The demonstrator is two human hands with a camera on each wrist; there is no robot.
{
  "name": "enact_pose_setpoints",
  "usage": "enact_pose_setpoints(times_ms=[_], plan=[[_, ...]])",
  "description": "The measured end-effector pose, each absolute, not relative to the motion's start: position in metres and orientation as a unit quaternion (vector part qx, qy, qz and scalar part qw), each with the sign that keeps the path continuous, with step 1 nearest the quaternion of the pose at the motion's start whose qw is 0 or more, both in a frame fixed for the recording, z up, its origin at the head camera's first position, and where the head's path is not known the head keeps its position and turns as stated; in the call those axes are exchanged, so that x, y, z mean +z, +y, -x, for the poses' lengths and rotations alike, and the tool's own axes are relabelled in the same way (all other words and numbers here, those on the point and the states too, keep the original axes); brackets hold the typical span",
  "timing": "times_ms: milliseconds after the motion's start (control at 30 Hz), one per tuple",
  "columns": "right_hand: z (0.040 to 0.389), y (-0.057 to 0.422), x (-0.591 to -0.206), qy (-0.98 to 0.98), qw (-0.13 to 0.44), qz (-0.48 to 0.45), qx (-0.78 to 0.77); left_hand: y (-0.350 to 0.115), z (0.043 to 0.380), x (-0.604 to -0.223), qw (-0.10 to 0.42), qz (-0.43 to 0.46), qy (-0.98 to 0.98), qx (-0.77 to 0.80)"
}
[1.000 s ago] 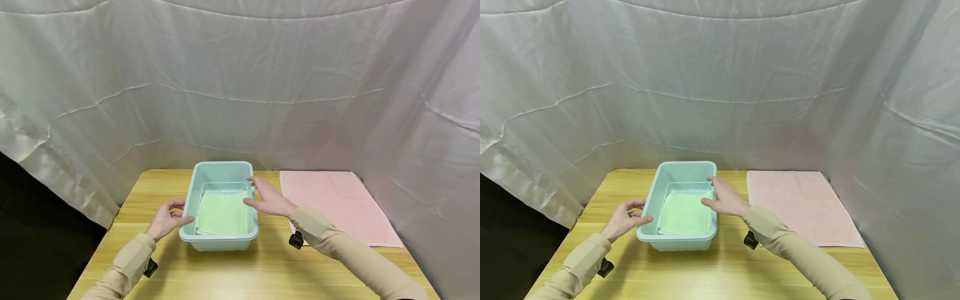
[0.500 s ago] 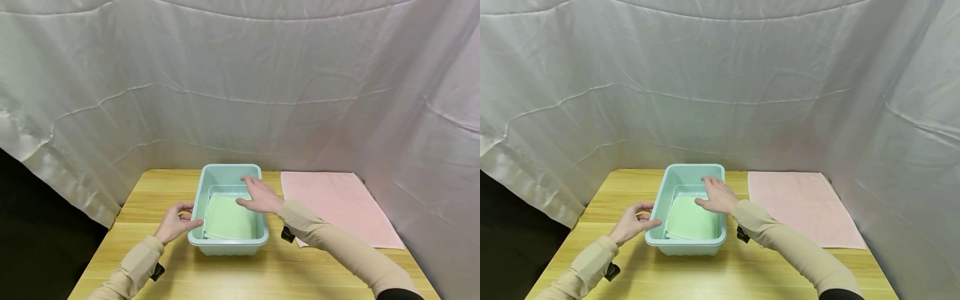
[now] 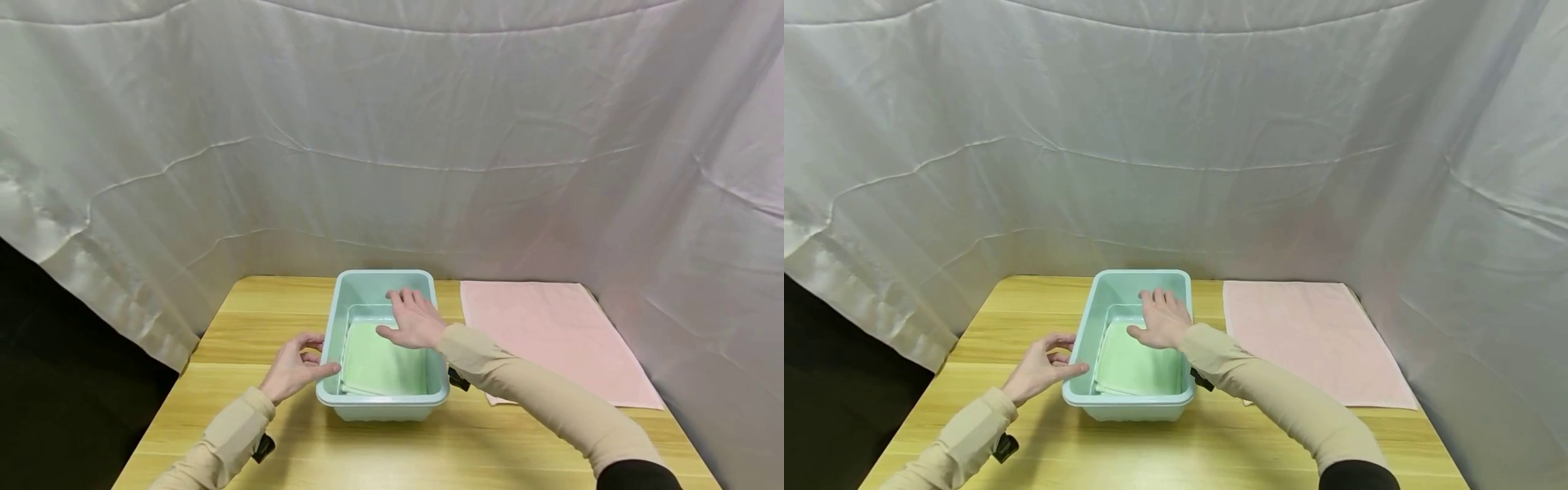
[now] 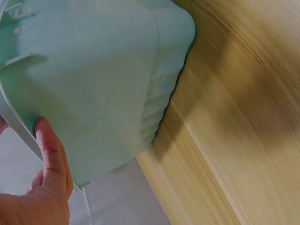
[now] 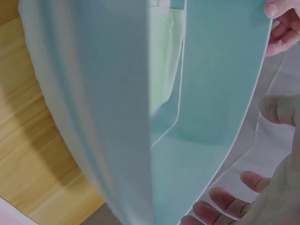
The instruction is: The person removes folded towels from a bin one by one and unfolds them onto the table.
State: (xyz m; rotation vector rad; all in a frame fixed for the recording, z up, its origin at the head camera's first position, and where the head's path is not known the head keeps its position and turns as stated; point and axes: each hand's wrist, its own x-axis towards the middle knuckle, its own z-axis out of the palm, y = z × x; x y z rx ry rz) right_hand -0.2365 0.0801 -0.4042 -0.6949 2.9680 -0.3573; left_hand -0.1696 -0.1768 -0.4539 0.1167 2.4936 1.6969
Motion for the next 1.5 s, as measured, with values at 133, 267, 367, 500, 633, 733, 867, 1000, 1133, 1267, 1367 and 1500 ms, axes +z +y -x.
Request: enact_pose_setpoints(times_ms=[133, 267, 367, 500, 633, 733, 867, 1000, 1133, 1267, 1367, 1500], plan=[[0.239, 0.074, -0.409, 0.97, 0.039, 0.222, -0.097, -0.174, 0.168, -0.454, 0.059, -0.045, 0.826, 0.558], [0.24, 0.067, -0.409, 0.973, 0.051, 0.212, -0.075, -0.173, 0.166, -0.452, 0.059, -0.051, 0.827, 0.557], [0.241, 0.061, -0.408, 0.975, 0.056, 0.209, -0.056, -0.173, 0.165, -0.45, 0.061, -0.049, 0.826, 0.558], [0.245, 0.055, -0.409, 0.975, 0.059, 0.21, -0.04, -0.172, 0.165, -0.449, 0.061, -0.044, 0.828, 0.556], [0.249, 0.05, -0.415, 0.977, 0.064, 0.202, -0.029, -0.171, 0.164, -0.449, 0.059, -0.044, 0.829, 0.554], [0.254, 0.046, -0.422, 0.979, 0.071, 0.191, -0.017, -0.17, 0.163, -0.45, 0.059, -0.046, 0.83, 0.553], [0.259, 0.039, -0.436, 0.981, 0.083, 0.174, -0.016, -0.169, 0.163, -0.45, 0.059, -0.047, 0.83, 0.553], [0.266, 0.032, -0.452, 0.982, 0.101, 0.159, -0.029, -0.167, 0.163, -0.449, 0.058, -0.045, 0.831, 0.552], [0.269, 0.025, -0.469, 0.981, 0.119, 0.147, -0.03, -0.166, 0.163, -0.449, 0.057, -0.038, 0.833, 0.549], [0.271, 0.019, -0.487, 0.981, 0.136, 0.136, -0.022, -0.166, 0.164, -0.449, 0.054, -0.032, 0.838, 0.543], [0.273, 0.014, -0.5, 0.981, 0.145, 0.128, -0.019, -0.165, 0.164, -0.449, 0.052, -0.027, 0.843, 0.535], [0.274, 0.008, -0.517, 0.981, 0.146, 0.122, -0.02, -0.163, 0.163, -0.448, 0.052, -0.02, 0.848, 0.528]])
